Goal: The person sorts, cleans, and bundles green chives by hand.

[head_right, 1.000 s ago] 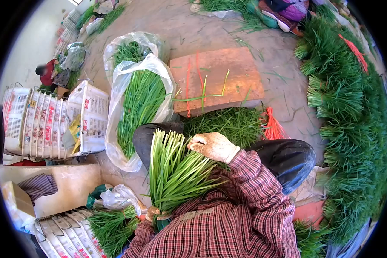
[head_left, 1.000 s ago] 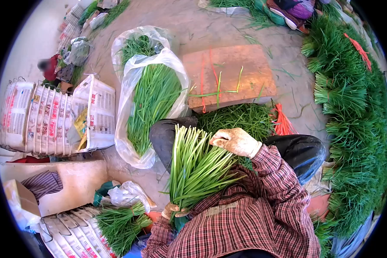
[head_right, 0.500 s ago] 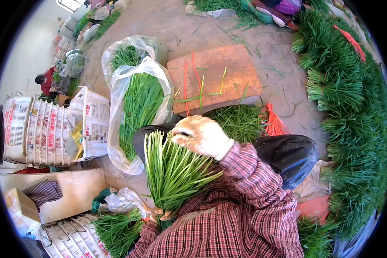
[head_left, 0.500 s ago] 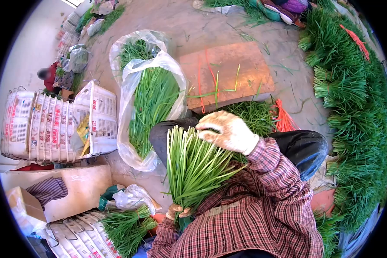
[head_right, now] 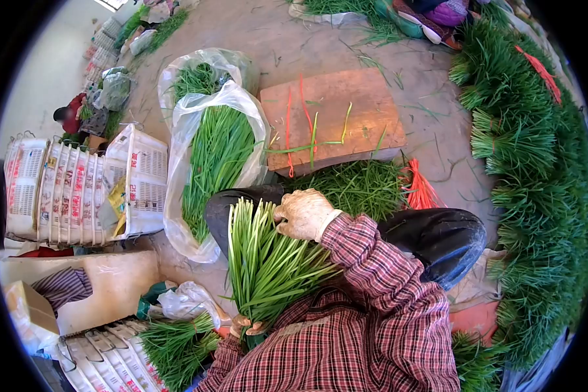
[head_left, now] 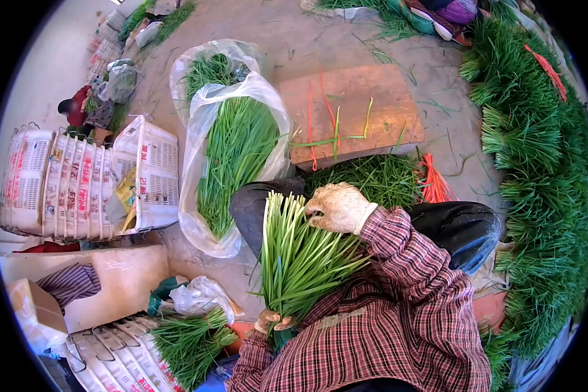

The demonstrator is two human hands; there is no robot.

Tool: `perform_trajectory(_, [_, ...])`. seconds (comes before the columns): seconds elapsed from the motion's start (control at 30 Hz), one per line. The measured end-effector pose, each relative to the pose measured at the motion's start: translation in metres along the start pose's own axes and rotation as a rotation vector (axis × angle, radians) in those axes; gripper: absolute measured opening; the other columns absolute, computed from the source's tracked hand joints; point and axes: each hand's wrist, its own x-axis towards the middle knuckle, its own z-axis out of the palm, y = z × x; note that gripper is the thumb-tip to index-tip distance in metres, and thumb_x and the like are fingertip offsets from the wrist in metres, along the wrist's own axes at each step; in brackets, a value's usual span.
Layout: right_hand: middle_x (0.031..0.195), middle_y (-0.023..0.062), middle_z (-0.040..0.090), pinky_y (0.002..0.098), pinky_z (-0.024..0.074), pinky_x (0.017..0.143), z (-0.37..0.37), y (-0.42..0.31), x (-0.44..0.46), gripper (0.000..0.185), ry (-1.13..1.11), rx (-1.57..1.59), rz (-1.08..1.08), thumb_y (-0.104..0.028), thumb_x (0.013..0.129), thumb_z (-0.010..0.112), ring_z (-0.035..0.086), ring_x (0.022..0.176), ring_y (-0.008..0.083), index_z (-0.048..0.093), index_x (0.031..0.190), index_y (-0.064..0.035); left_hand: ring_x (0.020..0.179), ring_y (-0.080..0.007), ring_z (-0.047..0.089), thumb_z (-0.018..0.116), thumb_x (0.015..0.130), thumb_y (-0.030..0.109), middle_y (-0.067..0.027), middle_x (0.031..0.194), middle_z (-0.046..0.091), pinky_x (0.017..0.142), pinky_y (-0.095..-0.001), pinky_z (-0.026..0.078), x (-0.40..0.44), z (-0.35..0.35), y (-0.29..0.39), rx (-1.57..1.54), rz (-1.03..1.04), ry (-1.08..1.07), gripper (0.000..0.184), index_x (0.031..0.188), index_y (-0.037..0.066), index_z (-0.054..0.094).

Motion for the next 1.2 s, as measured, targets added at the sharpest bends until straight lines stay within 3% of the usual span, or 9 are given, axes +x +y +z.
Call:
perform_trajectory(0.3, [0.109, 0.0137, 0.07, 0.0441, 0.0492, 0.092, 0.003, 0.008, 0.003, 0.036, -0.254, 0.331, 0.048, -0.041, 0.088, 0.069, 0.064, 0.106, 0.0346, 0.072, 0.109, -0.0122, 0.055, -0.0151, 0.056, 0.078, 0.086, 0.015, -0.0153, 0.092, 0.066, 0.05, -0.0271, 0.045, -0.001, -0.006, -0.005, -0.019, 0.015, 0.002, 0.046, 0.121, -0.007, 0.056])
perform_trajectory(0.37, [0.11, 0.0136, 0.069, 0.0433, 0.0494, 0.093, 0.006, 0.01, -0.001, 0.036, -0.084, 0.359, -0.046, -0.042, 0.088, 0.069, 0.064, 0.106, 0.0338, 0.071, 0.108, -0.0118, 0.055, -0.0151, 0.056, 0.078, 0.086, 0.015, -0.0156, 0.093, 0.066, 0.05, -0.0272, 0.045, 0.0, -0.006, -0.004, -0.021, 0.018, 0.005, 0.047, 0.121, -0.007, 0.056])
perform_trajectory(0.5, [0.11, 0.0125, 0.069, 0.0423, 0.0496, 0.094, 0.004, 0.008, -0.007, 0.034, -0.018, 0.52, -0.011, -0.042, 0.091, 0.066, 0.064, 0.107, 0.0329, 0.072, 0.108, -0.0133, 0.055, -0.0152, 0.056, 0.078, 0.086, 0.015, -0.0162, 0.094, 0.066, 0.051, -0.0273, 0.045, 0.002, -0.006, -0.002, -0.02, 0.019, 0.004, 0.047, 0.121, -0.007, 0.056])
perform_trajectory(0.77, [0.108, 0.0114, 0.068, 0.0409, 0.051, 0.092, 0.014, 0.006, -0.013, 0.027, 0.098, 0.491, 0.028, -0.036, 0.095, 0.064, 0.065, 0.105, 0.0316, 0.071, 0.109, -0.0134, 0.055, -0.0154, 0.055, 0.077, 0.086, 0.014, -0.0174, 0.096, 0.066, 0.051, -0.0275, 0.045, 0.001, 0.0, 0.0, -0.008, 0.024, 0.028, 0.047, 0.122, -0.007, 0.056])
perform_trajectory(0.87, [0.107, 0.0117, 0.07, 0.0374, 0.0517, 0.091, 0.009, 0.007, -0.023, 0.022, 0.329, 0.723, 0.072, -0.028, 0.095, 0.066, 0.067, 0.103, 0.0275, 0.07, 0.11, -0.0121, 0.055, -0.0154, 0.055, 0.077, 0.086, 0.014, -0.0179, 0.097, 0.066, 0.051, -0.0276, 0.045, 0.0, -0.002, -0.001, -0.02, 0.021, 0.037, 0.047, 0.122, -0.007, 0.055])
perform_trajectory(0.97, [0.105, 0.0116, 0.07, 0.0365, 0.054, 0.087, 0.005, 0.019, -0.054, 0.025, 0.692, 0.61, 0.073, -0.031, 0.095, 0.067, 0.068, 0.099, 0.0268, 0.071, 0.108, -0.0095, 0.055, -0.0157, 0.056, 0.076, 0.087, 0.014, -0.0191, 0.099, 0.066, 0.051, -0.0279, 0.046, -0.004, -0.018, -0.006, -0.048, 0.02, -0.017, 0.045, 0.121, -0.008, 0.056])
perform_trajectory(1.03, [0.102, 0.0119, 0.071, 0.0363, 0.0547, 0.084, -0.004, 0.03, -0.096, 0.03, 0.406, 0.499, 0.184, -0.037, 0.095, 0.067, 0.068, 0.097, 0.0281, 0.072, 0.105, -0.0093, 0.057, -0.0154, 0.056, 0.074, 0.089, 0.016, -0.0183, 0.097, 0.066, 0.052, -0.028, 0.046, -0.004, -0.019, -0.006, -0.034, 0.03, -0.02, 0.042, 0.118, -0.009, 0.057])
perform_trajectory(1.17, [0.106, 0.0159, 0.071, 0.0438, 0.0529, 0.089, 0.022, 0.037, -0.152, 0.067, -0.419, 0.32, 0.34, -0.069, 0.093, 0.053, 0.067, 0.103, 0.035, 0.072, 0.11, -0.0066, 0.058, -0.0146, 0.057, 0.072, 0.094, 0.023, -0.0109, 0.08, 0.065, 0.055, -0.0268, 0.044, 0.0, -0.032, -0.008, 0.047, 0.018, -0.1, 0.038, 0.112, -0.009, 0.06])
perform_trajectory(1.2, [0.109, 0.018, 0.07, 0.0452, 0.0517, 0.091, 0.039, 0.035, -0.157, 0.074, -0.428, 0.368, 0.333, -0.073, 0.091, 0.051, 0.066, 0.106, 0.0368, 0.071, 0.114, -0.0058, 0.058, -0.0147, 0.057, 0.071, 0.096, 0.027, -0.0071, 0.071, 0.061, 0.056, -0.0262, 0.043, 0.008, -0.014, 0.005, 0.04, -0.065, -0.173, 0.039, 0.11, -0.008, 0.061])
